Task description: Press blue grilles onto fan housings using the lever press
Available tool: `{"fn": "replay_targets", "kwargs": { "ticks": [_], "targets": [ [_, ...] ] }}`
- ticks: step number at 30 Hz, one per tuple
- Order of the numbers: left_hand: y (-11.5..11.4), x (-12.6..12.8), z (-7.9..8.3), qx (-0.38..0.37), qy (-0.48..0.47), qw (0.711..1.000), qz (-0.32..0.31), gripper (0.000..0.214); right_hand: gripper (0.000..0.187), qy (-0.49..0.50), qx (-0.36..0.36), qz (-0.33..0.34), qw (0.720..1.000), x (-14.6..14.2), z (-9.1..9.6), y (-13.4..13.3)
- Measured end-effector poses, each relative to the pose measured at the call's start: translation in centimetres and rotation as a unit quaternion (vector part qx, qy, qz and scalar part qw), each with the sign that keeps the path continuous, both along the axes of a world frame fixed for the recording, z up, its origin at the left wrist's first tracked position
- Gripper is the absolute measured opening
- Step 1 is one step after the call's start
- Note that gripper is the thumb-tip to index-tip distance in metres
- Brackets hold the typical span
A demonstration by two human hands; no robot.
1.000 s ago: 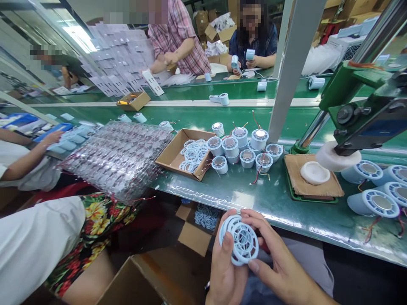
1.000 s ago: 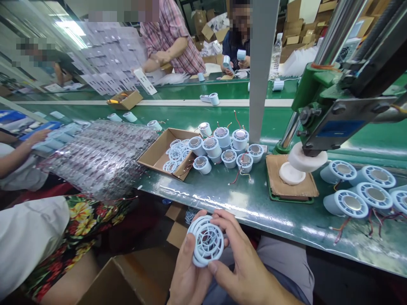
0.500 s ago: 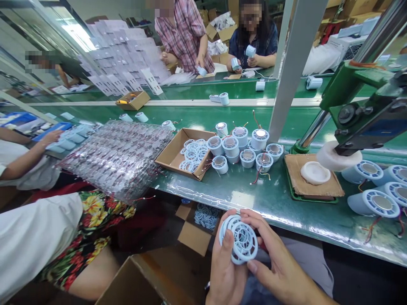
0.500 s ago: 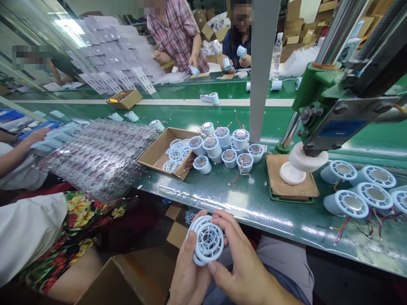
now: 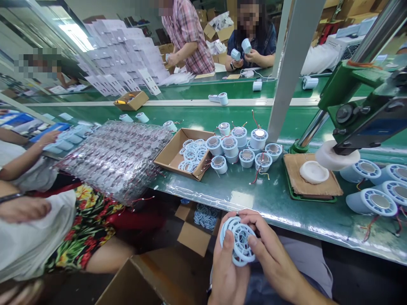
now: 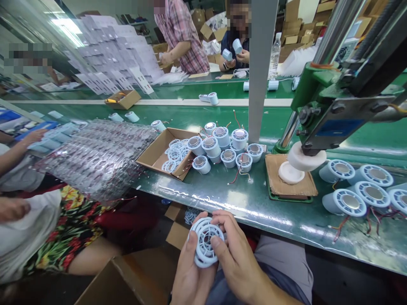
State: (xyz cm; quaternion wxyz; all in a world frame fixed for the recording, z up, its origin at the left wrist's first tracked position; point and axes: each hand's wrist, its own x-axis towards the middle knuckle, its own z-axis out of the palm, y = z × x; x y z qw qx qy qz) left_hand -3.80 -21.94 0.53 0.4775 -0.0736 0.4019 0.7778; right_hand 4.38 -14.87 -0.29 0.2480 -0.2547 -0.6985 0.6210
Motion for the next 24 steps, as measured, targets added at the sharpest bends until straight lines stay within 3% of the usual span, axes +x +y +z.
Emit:
{"fn": "replay_targets", "kwargs": {
  "ticks": [4, 9, 15, 20, 24],
  "targets": [
    [-0.1, -0.5, -0.7, 0.024, -0.029, 0.999, -0.012, 0.041, 0.032, -0.007, -0.007, -0.005, 1.0, 0.3, -0.4, 0.3],
    [-0.5, -1.0, -0.3, 0.061, -0.033, 0.997, -0.037, 0.044, 0.031, 0.04, 0.008, -0.084, 0.996, 1.3, -1.1, 1.5],
    [-1.2, -0.9, -0.3, 0.065, -0.002, 0.996, -0.057, 0.063, 0.086, 0.033, 0.108, 0.042, 0.993, 2.5, -0.4, 1.3],
    [-1.5, -0.7, -0.6, 0.07, 0.024, 0.995, -0.07, 0.083, 0.074, 0.051, 0.163, 0.059, 0.984, 2.1, -0.2, 0.6],
    [-1.5, -0.6, -0.9, 0.077, 0.027, 0.993, -0.09, 0.082, 0.065, 0.076, 0.186, 0.044, 0.979, 1.7, -0.2, 0.7]
  ]
}}
